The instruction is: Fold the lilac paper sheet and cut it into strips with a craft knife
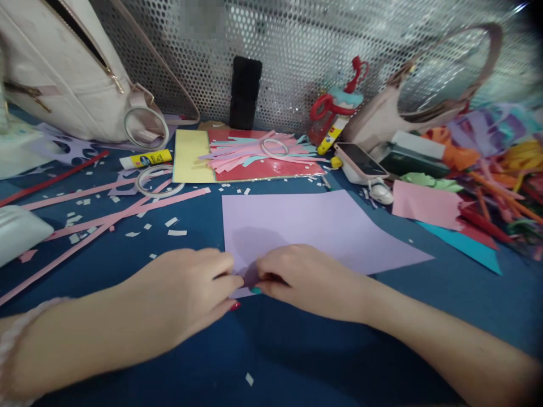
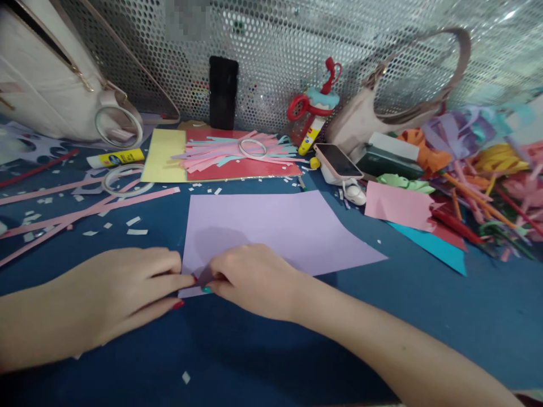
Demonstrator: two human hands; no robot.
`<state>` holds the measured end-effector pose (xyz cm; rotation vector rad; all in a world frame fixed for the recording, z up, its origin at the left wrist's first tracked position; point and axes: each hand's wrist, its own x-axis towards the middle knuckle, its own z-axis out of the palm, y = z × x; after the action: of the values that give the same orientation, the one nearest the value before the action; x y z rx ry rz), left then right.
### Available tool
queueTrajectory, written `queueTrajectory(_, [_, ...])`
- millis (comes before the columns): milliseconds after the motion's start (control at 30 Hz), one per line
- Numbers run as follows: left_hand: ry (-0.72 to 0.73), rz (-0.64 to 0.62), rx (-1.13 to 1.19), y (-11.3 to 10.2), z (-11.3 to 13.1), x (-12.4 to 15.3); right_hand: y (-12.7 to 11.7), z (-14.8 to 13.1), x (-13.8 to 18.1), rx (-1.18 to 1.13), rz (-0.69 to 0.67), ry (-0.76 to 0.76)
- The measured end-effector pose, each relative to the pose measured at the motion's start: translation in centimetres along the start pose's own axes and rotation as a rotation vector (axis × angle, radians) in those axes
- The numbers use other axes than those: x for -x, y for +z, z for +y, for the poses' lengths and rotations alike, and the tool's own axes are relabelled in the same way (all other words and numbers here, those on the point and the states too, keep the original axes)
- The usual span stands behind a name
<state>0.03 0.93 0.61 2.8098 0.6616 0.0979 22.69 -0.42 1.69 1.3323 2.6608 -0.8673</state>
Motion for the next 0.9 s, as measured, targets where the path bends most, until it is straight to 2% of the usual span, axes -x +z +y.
queueTrajectory(100, [0.077, 0.052, 0.192, 0.3, -1.7, -0.8, 0.4, -0.2, -0.3, 0.005, 0.009, 0.026])
queueTrajectory(167, [0.096, 0.042, 0.289, 0.6, -2.5, -1.2, 0.6, -0.3, -0.5, 0.006, 0.033, 0.032])
queueTrajectory(333, [-0.071, -0.006, 0.494, 0.8, -2.6, -1.7, 0.8, -0.2, -0.7, -0.009, 0.053, 0.047])
queueTrajectory(433, [-0.129, -0.035, 0.519, 0.9, -2.3, -1.8, 0.7, -0.1, -0.8, -0.028, 0.042, 0.056])
queueTrajectory(667, [-0.095, -0.049, 0.5, 1.1, -2.4, -1.8, 0.8, -0.4, -0.8, 0.005, 0.033, 0.068])
queueTrajectory(767, [-0.079, -0.035, 0.483, 1.0, -2.3, -1.7, 1.1, -0.6, -0.4, 0.158, 0.128, -0.037])
queueTrajectory(900, [-0.065, -0.018, 0.475, 1.0, -2.2, -1.6, 1.9, -1.4, 0.7, 0.44, 0.311, -0.364])
